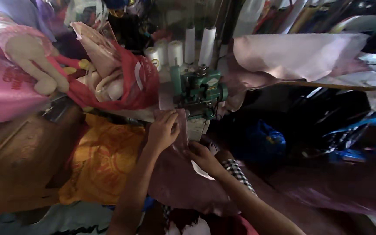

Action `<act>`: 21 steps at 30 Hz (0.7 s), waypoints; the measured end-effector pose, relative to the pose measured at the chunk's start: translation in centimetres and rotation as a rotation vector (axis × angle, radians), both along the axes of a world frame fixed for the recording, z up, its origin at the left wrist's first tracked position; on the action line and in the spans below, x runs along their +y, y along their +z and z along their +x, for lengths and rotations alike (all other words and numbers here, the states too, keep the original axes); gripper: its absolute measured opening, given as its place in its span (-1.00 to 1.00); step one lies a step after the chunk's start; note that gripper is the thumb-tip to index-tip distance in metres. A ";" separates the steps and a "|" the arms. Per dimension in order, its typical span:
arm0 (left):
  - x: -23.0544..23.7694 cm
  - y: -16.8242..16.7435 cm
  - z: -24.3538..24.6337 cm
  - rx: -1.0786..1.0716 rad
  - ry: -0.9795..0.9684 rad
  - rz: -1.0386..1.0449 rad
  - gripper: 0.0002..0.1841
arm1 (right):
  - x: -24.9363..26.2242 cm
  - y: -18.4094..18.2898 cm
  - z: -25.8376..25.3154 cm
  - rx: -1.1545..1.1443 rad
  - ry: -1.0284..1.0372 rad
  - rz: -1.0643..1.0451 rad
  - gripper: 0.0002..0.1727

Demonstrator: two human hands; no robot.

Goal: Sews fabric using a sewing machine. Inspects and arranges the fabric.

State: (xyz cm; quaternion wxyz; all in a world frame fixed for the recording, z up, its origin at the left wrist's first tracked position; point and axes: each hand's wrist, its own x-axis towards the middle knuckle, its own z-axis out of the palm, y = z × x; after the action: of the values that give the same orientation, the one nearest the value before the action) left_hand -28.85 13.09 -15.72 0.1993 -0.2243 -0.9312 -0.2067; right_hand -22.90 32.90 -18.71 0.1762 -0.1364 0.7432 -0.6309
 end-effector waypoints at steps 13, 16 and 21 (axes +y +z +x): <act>0.7 0.7 -1.3 -0.033 0.033 -0.002 -0.58 | -1.3 1.6 0.0 -0.091 -0.167 -0.198 -0.85; 0.8 0.7 -1.2 -0.013 0.045 0.008 -0.58 | -1.4 1.8 0.3 -0.142 -0.190 -0.226 -0.86; 1.1 0.4 -1.1 -0.002 0.098 0.016 -0.54 | -1.3 1.5 0.4 -0.153 -0.206 -0.249 -0.87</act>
State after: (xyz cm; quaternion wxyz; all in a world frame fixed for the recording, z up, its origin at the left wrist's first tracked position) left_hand -29.97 14.17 -15.29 0.2102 -0.1766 -0.9396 -0.2044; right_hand -22.51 31.56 -17.17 0.1485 -0.0321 0.6536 -0.7414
